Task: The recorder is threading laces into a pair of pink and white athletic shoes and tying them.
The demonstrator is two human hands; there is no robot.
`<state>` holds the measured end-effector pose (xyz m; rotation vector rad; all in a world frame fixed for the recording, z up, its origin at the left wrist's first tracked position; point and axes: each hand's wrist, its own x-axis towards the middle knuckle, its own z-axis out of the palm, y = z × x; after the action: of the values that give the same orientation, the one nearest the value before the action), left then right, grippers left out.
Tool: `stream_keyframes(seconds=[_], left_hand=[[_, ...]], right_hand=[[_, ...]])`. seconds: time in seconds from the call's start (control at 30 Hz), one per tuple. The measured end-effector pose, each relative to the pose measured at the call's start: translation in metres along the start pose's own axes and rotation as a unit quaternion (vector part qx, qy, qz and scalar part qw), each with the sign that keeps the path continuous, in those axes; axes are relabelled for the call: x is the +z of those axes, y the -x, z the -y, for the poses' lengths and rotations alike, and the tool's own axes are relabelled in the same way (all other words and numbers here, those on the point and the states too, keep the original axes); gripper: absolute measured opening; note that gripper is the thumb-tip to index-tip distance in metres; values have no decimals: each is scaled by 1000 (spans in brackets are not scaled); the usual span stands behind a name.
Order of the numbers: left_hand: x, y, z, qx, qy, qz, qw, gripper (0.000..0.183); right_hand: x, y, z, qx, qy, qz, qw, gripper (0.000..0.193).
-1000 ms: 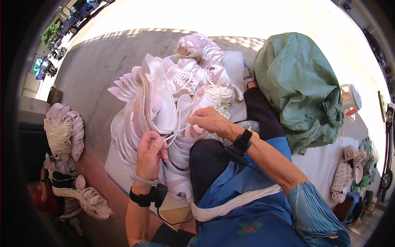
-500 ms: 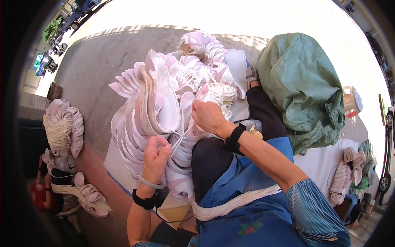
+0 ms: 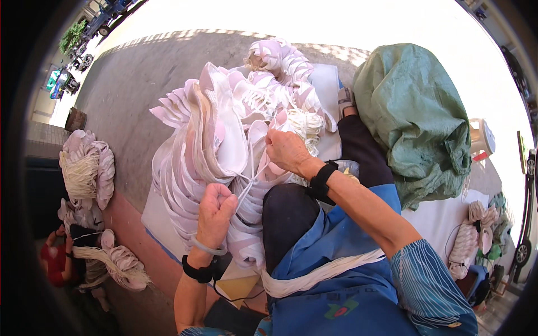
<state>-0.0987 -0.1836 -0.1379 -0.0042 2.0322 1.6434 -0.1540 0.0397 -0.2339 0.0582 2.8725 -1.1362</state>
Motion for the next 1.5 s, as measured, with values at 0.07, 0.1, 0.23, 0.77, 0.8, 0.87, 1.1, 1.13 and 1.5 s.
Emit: stream_keyframes(seconds=[0.07,0.1,0.23,0.77,0.8,0.87,1.1,1.13,1.5], left_hand=[[0,1,3,-5,4,1,1000,9],[-1,0,5,-4,7,12,1000,9],[-1,-1,14,0,11,28,1000,11],[-4,-7,19,-9,9,28,1000,12],[-4,-7,20,-5,7,26,1000,13],[-5,-7,20,-2,6,20,1000,13],[-9,6,12,76,-66,-80,992,16],[-12,11,2,135,-147,-107,974,16],[-147,31,136,-92,193,-283,935,64]], right_hand=[[3,1,-1,-3,-9,3,1000,16],[4,1,-1,-4,-10,2,1000,16],[4,3,-7,-3,-10,4,1000,17],[9,-2,-11,0,3,20,1000,18],[8,-2,-9,-3,3,22,1000,18],[5,-1,-7,-4,1,23,1000,19],[6,2,-7,-15,-6,75,997,26],[4,2,-11,-20,-8,78,997,26],[-10,2,5,-53,-6,46,997,28]])
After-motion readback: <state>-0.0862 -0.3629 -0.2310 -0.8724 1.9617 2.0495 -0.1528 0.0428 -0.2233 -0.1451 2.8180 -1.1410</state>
